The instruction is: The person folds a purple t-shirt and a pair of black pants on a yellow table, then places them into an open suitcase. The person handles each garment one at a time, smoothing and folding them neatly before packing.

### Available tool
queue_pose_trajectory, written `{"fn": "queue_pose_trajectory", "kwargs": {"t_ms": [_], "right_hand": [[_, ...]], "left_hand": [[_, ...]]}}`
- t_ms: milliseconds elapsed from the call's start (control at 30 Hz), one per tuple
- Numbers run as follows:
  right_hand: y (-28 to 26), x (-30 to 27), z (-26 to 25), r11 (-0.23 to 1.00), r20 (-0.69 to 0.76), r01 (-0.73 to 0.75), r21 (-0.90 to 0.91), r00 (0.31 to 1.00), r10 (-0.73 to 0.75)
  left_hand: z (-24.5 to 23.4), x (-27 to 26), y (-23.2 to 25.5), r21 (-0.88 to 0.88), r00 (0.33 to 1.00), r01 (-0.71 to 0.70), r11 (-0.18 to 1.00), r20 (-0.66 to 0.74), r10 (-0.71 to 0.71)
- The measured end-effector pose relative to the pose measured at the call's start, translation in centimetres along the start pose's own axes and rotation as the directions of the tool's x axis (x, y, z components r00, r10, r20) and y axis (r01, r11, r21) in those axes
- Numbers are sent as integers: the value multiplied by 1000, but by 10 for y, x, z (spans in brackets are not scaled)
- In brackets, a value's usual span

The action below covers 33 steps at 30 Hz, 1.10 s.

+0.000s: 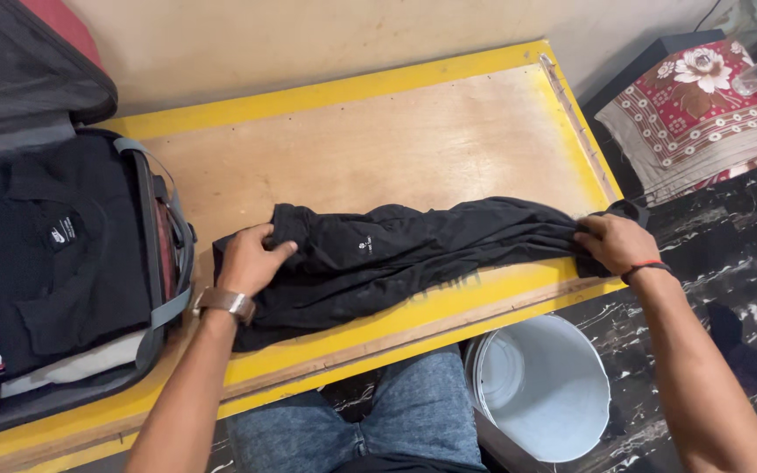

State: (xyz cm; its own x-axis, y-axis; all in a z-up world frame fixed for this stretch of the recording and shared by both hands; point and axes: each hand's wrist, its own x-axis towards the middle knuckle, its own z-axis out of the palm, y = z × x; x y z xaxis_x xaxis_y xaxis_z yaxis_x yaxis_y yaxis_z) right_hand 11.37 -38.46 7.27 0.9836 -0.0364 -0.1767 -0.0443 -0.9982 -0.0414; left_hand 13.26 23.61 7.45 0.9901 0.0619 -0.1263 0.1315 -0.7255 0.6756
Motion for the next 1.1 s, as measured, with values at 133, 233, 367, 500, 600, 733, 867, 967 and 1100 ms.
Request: {"fn": "queue_pose_trajectory", "kwargs": {"t_ms": [133, 233, 367, 500, 600, 733, 867, 967, 1100], "right_hand": [[19, 17, -11, 986, 13, -155, 61, 988, 155], [26, 51, -31, 991, -62, -128, 43, 990, 130], [0, 105, -58, 997, -367, -53, 53, 928, 69], [-52, 129, -46, 937, -730, 342, 75, 659, -183], [-64, 115, -24, 905, -631, 389, 169, 748, -204], [-39, 62, 13, 954, -328, 228, 195, 932, -156], [-13, 26, 31, 964, -392, 227, 138, 906, -158], [-5, 25, 36, 981, -360, 44, 190, 932, 28], [2, 55, 45, 973, -342, -140, 183, 919, 197]], "left_hand": [[-37, 10, 1, -417, 991, 34, 908, -103, -84], [-61, 37, -4, -703, 966, -114, 702, -244, -87], [-80, 95, -4, -763, 920, -254, 595, -380, -96], [-70, 114, 3, -431, 813, -362, 827, -580, 53], [-38, 65, 2, -184, 870, -225, 957, -480, 113], [-18, -42, -19, 187, 947, -256, 948, -150, 285], [-16, -92, -47, 435, 931, -307, 846, -49, 363], [-14, -97, -69, 477, 911, -368, 798, 11, 413], [-4, -95, -86, 470, 942, -282, 837, -32, 335]]}}
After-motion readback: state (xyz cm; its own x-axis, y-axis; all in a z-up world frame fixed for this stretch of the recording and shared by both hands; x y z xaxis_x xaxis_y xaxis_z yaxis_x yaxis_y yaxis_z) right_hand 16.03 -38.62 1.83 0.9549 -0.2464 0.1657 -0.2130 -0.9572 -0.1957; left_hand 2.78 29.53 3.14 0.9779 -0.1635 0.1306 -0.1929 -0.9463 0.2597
